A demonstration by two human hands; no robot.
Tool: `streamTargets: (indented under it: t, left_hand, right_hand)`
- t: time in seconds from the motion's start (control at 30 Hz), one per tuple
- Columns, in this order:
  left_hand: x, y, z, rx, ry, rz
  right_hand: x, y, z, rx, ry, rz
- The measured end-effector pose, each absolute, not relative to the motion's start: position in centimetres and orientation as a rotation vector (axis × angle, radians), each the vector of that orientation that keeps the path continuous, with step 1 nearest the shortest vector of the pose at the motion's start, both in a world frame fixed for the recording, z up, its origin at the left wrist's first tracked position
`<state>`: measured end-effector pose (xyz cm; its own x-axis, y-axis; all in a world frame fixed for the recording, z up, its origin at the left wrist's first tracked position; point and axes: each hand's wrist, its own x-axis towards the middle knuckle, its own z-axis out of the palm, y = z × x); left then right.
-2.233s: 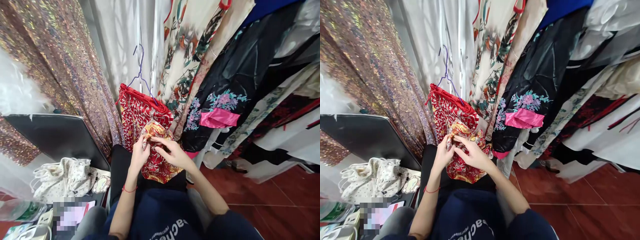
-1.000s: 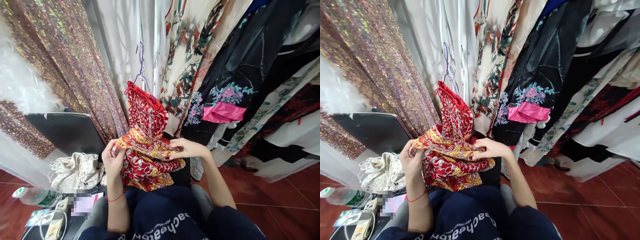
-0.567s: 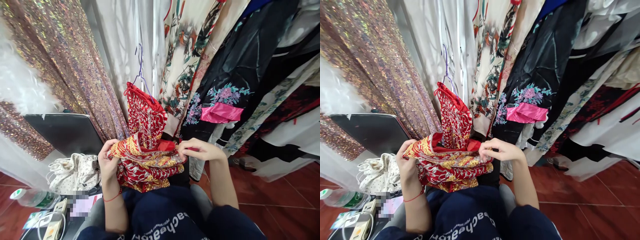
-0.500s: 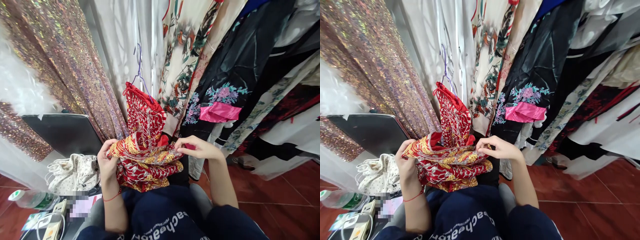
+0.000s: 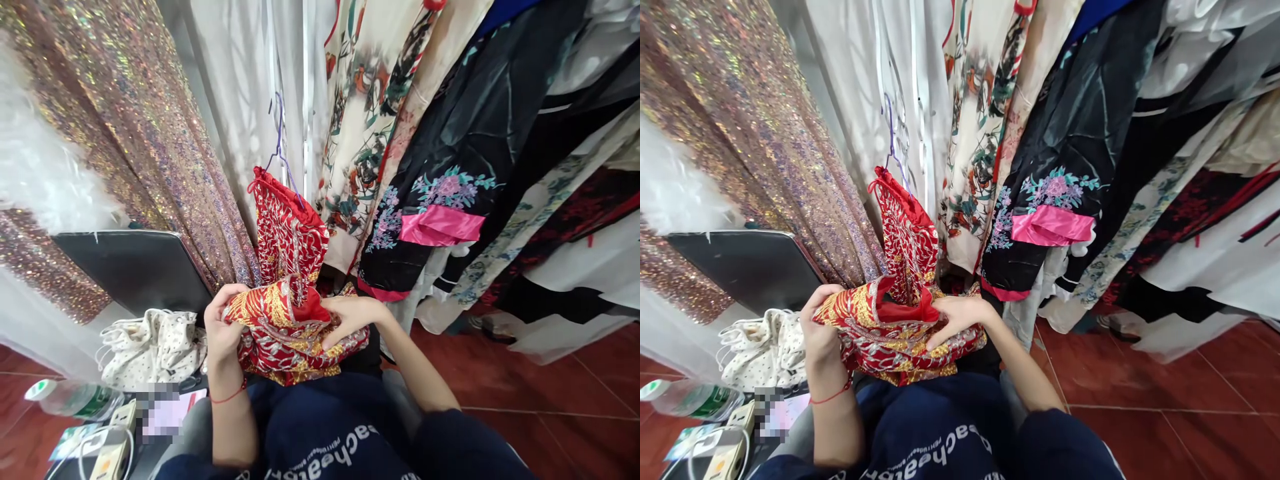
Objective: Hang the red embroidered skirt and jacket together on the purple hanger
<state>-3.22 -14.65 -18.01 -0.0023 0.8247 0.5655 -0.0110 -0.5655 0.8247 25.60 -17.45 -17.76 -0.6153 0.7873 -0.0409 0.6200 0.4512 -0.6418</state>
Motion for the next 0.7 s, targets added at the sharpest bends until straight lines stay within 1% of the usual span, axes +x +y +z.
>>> streamTargets:
  t: [0.1,0.17,0.37,0.53,0.7]
  left_hand:
    - [-3.3,-14.6,-18.1,1.618,0.840,1.652]
    - [-3.2,-14.6,-18.1,1.629,0.852,1.637]
    - [-2.7,-14.3,-18.0,1.665,0.864,1.615]
    - [-3.0,-13.9,-17.7,1.645,0.926,1.656]
    - [-3.7,-13.3,-17.8,1.539,1.032,1.780]
  right_hand:
    - [24.8,-17.2,-17.8,-1.097,-2.454,1.013]
    - [24.5,-17.0,-17.9,-1.119,-2.488,1.043]
    - [21.9,-16.9,-19.3,-1.331,-2.582,0.931]
    - [19.3,-17.0,-20.0,-1.233,-2.419,1.041]
    - [21.4,-17.4,-18.8,-1.136,-2.236,0.970]
